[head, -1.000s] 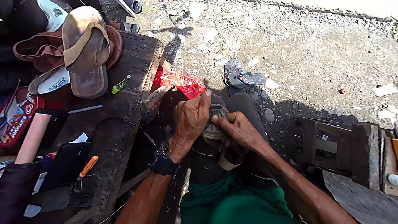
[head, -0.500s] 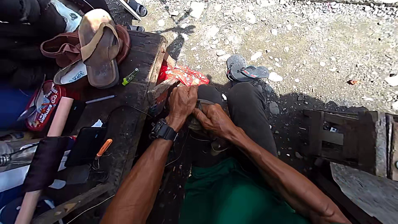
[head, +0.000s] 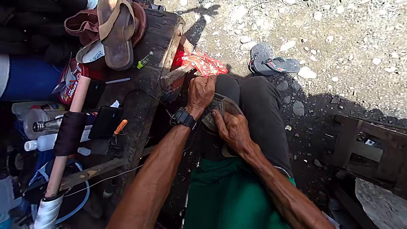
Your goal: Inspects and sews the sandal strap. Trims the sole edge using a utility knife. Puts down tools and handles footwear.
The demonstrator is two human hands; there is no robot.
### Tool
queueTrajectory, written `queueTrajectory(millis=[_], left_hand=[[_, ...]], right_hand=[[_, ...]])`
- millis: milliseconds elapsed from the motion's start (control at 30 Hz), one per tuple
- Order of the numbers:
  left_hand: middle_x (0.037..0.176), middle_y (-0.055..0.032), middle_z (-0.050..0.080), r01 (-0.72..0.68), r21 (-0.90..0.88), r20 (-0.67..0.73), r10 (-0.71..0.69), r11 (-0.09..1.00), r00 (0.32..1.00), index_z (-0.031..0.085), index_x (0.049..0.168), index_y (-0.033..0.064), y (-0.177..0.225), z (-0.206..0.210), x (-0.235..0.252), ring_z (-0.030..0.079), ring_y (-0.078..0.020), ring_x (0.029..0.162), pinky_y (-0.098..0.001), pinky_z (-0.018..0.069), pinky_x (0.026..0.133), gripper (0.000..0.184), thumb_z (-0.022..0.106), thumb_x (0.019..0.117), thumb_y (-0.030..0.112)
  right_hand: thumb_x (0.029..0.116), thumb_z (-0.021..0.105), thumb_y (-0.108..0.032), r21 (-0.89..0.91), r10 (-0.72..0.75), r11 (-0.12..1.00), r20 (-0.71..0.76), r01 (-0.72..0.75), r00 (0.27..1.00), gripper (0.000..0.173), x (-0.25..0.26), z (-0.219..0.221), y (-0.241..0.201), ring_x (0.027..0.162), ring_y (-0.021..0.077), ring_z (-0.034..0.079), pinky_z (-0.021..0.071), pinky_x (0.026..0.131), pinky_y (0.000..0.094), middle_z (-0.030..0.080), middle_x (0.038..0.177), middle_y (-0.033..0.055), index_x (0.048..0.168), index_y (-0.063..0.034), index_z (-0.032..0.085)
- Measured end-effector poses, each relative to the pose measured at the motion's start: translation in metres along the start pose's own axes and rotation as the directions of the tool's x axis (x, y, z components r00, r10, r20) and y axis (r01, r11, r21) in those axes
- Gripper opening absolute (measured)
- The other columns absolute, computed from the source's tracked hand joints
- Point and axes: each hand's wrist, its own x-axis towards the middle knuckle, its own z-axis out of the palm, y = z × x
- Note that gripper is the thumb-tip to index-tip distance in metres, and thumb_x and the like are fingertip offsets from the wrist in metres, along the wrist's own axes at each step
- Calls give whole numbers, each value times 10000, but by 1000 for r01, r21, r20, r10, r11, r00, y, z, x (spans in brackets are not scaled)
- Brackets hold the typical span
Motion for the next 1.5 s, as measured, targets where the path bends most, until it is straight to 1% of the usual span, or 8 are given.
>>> queueTrajectory(millis=[333, 467, 600, 700, 900, 1067, 1233, 1500], left_hand=[[460, 14, 308, -25, -76, 2, 25, 997, 1000, 276, 518, 177, 3, 7, 0, 364, -158, 418, -369, 318, 464, 600, 426, 1076, 337], [486, -28, 404, -37, 11, 100, 35, 999, 994, 395, 534, 145, 22, -20, -5, 435, -200, 440, -408, 333, 454, 631, 376, 1092, 439], [559, -11, 494, -48, 9, 86, 47, 999, 995, 630, 700, 135, 34, -52, -21, 488, -172, 493, -388, 391, 481, 645, 300, 1094, 524], [511, 26, 389, -61, -5, -10, 61, 998, 998, 498, 622, 159, 33, -47, -39, 424, -136, 459, -350, 352, 465, 599, 380, 1079, 528], [507, 68, 371, 112, -189, -34, -121, 976, 992, 508, 614, 169, 41, -48, -53, 389, -62, 453, -265, 328, 463, 579, 428, 1074, 509], [721, -27, 572, 413, -216, 354, -323, 885, 878, 608, 767, 123, 54, -68, -44, 574, -149, 725, -384, 467, 686, 624, 435, 999, 676], [496, -75, 424, 256, -67, 42, -253, 964, 966, 405, 527, 128, 22, -27, -37, 454, -239, 452, -438, 367, 447, 757, 333, 1013, 704], [518, -48, 407, 263, -16, 41, -262, 965, 964, 360, 539, 124, 15, -5, -24, 484, -235, 522, -458, 394, 540, 653, 352, 1078, 492]], right_hand=[[1065, 498, -289, 35, -31, 999, -56, 33, 998, 513, -12, -3, 6, 433, 143, 484, 365, 431, 335, 460, 486, 29, 604, -72, 558], [1077, 490, -339, 281, 111, 947, 161, -153, 981, 505, 3, -17, 6, 474, 76, 537, 438, 464, 289, 534, 535, -9, 659, -80, 603], [1085, 487, -303, 476, 248, 763, 408, -437, 878, 457, 22, -38, -4, 451, 63, 594, 516, 426, 239, 635, 579, -15, 711, -78, 624], [1065, 546, -336, 471, 300, 716, 458, -515, 836, 442, 22, -44, -13, 442, 66, 597, 512, 416, 235, 646, 577, -15, 714, -84, 639], [1013, 653, -361, 495, 416, 519, 566, -697, 712, 383, 11, -37, -39, 454, 117, 632, 536, 412, 255, 692, 632, 45, 835, -24, 691], [1057, 563, -411, 338, 350, 701, 604, -628, 716, 425, 25, -36, -39, 485, 83, 636, 539, 451, 239, 687, 645, -5, 831, -71, 682], [1096, 473, -349, 311, 289, 782, 586, -539, 757, 431, 23, -26, -27, 471, 66, 603, 530, 462, 234, 618, 596, -20, 801, -72, 622], [1062, 501, -357, 315, 300, 802, 523, -508, 798, 415, -3, -28, -2, 429, 52, 519, 468, 444, 234, 532, 536, -50, 733, -118, 582]])
